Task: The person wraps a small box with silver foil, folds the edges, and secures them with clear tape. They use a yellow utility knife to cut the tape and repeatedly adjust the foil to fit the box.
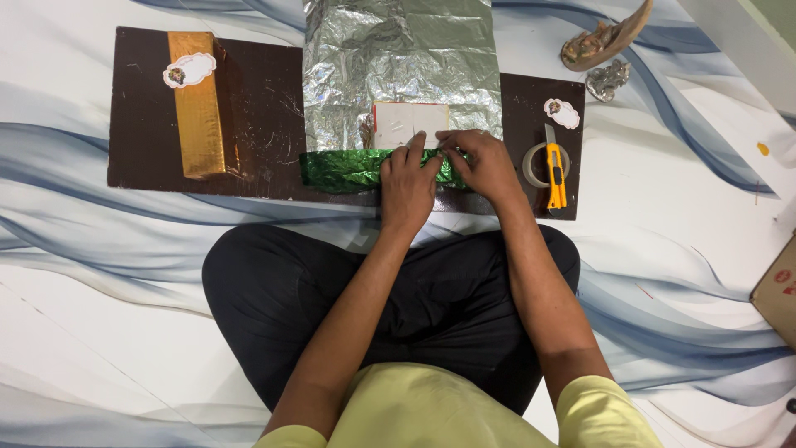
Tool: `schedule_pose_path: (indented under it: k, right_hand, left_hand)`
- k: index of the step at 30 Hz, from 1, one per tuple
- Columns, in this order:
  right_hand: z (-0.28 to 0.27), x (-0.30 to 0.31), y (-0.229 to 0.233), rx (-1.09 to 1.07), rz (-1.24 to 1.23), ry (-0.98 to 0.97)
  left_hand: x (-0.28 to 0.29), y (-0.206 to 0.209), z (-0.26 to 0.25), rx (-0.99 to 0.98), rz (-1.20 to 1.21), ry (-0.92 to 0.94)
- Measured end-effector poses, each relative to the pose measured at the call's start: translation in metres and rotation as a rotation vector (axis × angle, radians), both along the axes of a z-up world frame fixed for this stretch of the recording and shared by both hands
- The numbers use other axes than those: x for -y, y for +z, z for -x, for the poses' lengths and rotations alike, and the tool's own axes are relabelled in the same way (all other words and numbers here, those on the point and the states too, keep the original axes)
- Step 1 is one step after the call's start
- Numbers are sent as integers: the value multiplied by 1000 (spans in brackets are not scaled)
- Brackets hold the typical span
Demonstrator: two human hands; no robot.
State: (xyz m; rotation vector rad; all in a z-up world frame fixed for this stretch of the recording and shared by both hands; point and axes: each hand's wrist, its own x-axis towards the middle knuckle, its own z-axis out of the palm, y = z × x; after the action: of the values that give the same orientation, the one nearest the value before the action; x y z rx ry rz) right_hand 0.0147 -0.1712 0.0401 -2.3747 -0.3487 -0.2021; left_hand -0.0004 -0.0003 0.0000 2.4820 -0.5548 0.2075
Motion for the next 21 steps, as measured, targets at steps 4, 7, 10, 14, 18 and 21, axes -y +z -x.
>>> schedule_pose_path:
  k: [4, 7, 10, 14, 18, 21]
  right_hand:
    - [0, -1, 2, 11, 59, 7]
    - [2, 1, 2, -35, 36, -35]
    - [1, 4, 1, -17, 5, -42]
    - [0, 6, -1, 37, -72, -43]
    - [0, 4, 1, 158, 19, -53]
    - [5, 1, 1, 30, 0, -131]
  left_hand:
    - [0, 0, 0, 2, -5, 1]
    - [0, -1, 1, 3, -4, -1]
    - [-1, 1, 0, 3, 4, -4]
    - [-2, 2, 0, 23, 10, -5]
    - [-3, 3, -1, 12, 14, 1]
    - [-3, 3, -2, 19, 50, 16]
